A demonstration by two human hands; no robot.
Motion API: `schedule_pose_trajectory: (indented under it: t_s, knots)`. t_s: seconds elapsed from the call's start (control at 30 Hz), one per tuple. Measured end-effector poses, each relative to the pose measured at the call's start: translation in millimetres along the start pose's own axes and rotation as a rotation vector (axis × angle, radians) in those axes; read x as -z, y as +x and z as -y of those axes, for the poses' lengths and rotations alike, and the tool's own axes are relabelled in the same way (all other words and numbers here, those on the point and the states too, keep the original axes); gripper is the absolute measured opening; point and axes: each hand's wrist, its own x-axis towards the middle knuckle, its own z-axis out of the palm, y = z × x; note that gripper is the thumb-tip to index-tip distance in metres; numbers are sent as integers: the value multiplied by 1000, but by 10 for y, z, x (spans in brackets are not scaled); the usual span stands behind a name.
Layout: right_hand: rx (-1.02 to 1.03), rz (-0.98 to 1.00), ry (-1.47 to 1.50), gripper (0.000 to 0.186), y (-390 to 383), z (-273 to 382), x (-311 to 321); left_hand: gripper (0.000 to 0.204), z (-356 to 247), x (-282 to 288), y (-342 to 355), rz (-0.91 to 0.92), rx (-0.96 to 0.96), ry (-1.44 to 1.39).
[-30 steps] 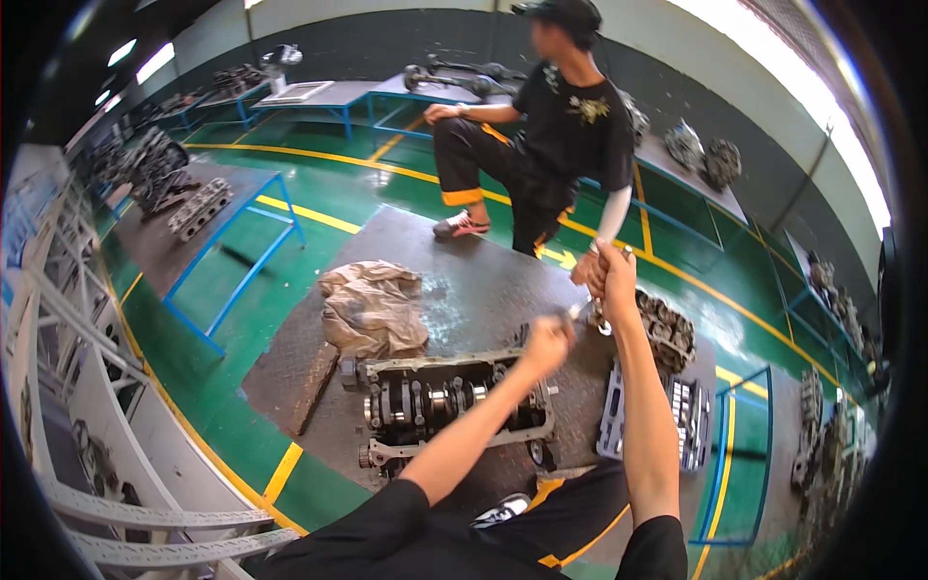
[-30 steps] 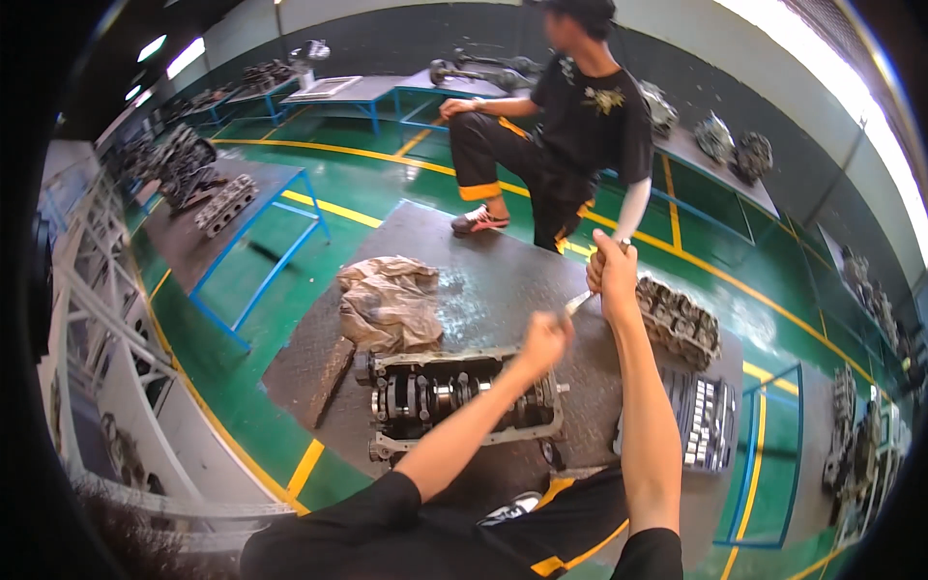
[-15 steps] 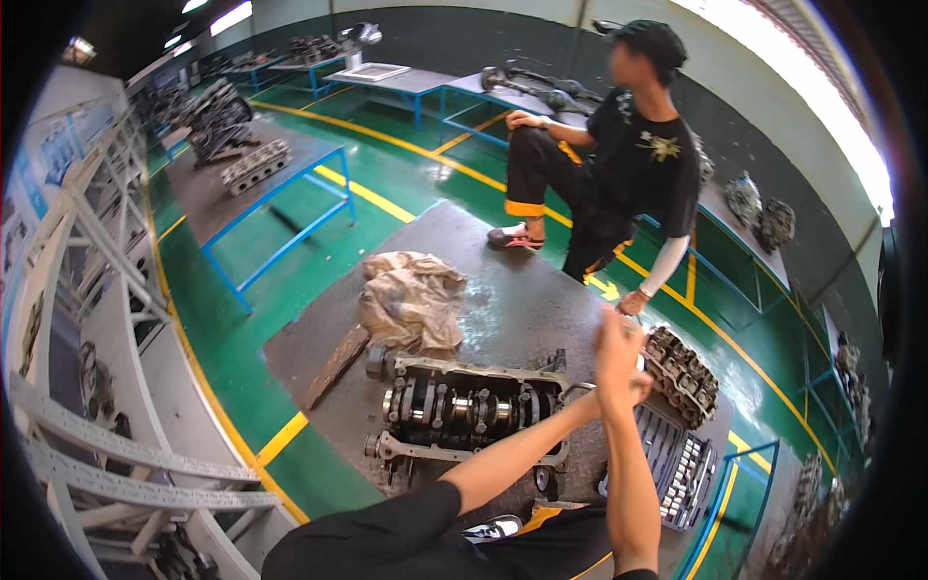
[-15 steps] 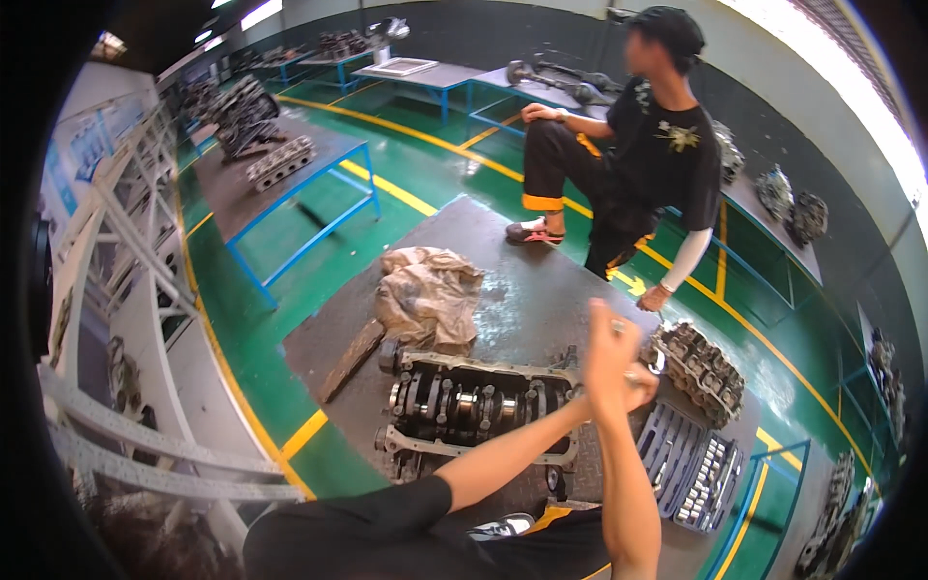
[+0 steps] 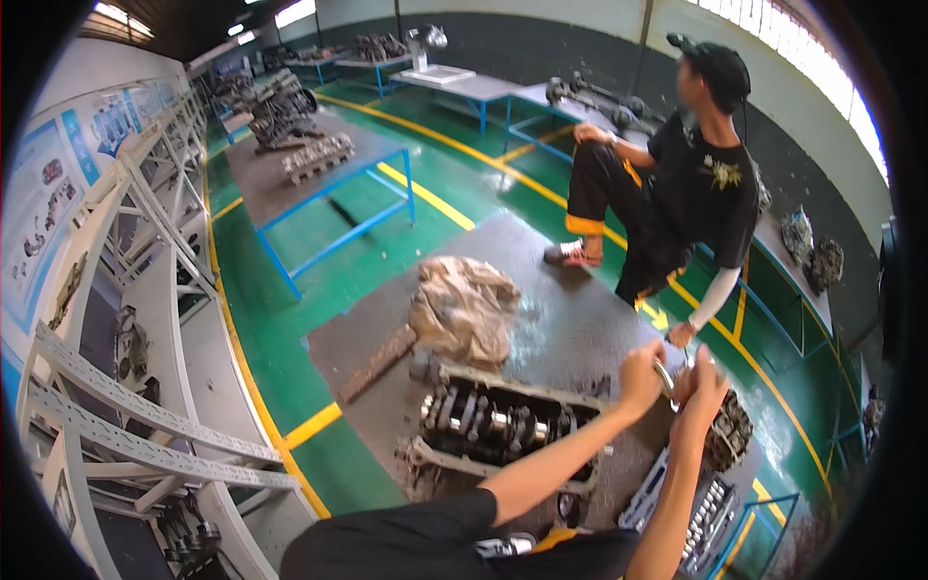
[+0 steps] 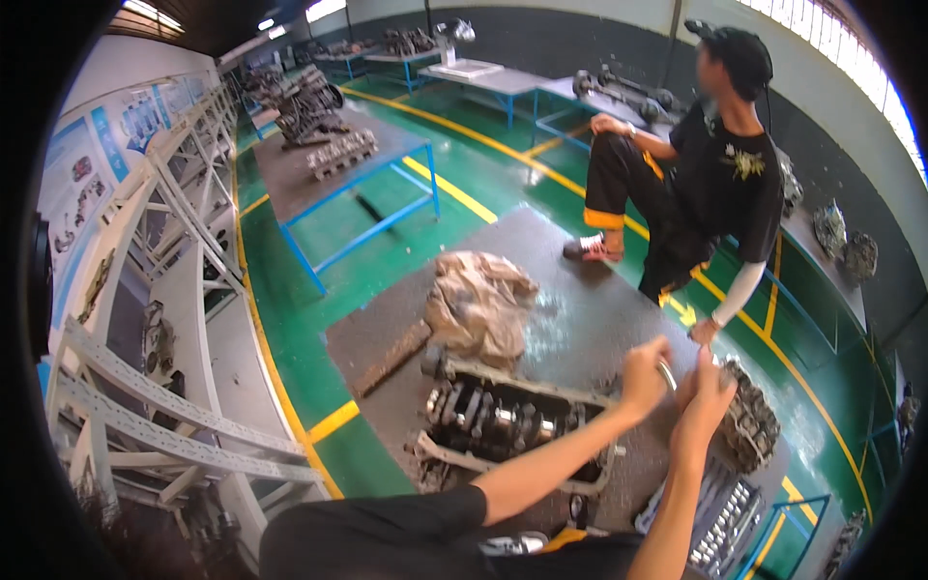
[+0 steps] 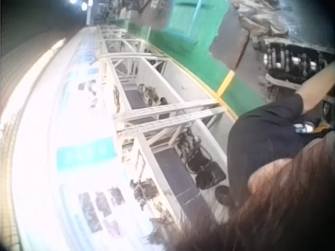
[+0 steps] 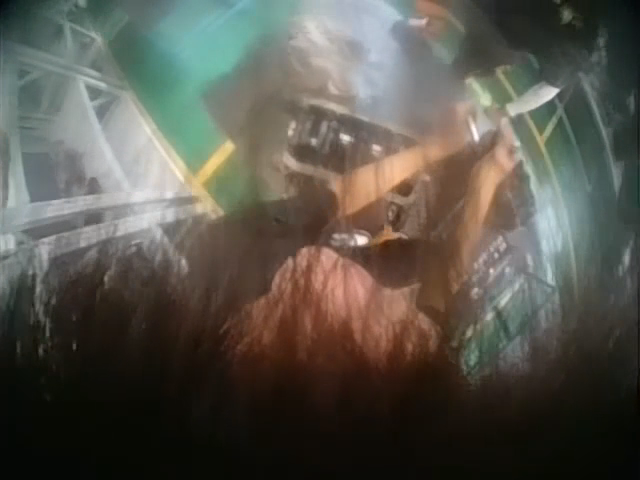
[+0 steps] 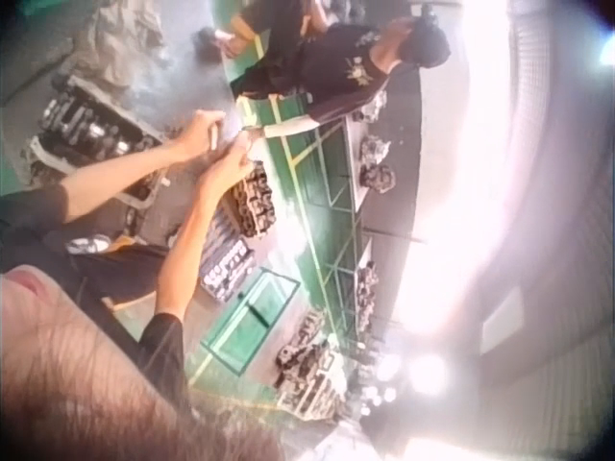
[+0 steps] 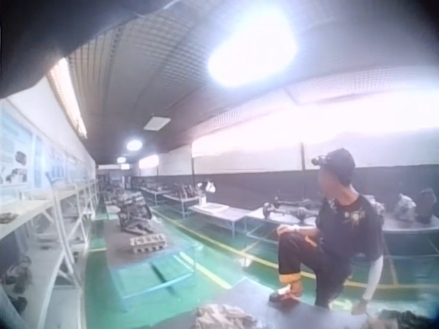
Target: The person is using a socket wrench to tighten or loosen bolts on an engine block crankshaft.
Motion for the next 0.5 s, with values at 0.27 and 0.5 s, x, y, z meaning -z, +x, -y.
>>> schedule_pose_trajectory:
  t_s: [0.27,0.5]
  knots:
    - [-346,151,-69,42,661,197,101,17,-31,-541,-1020,488,145,-309]
    - [-175,380,39,52,-200,307,295,4,170,67,-209,141,9,-51]
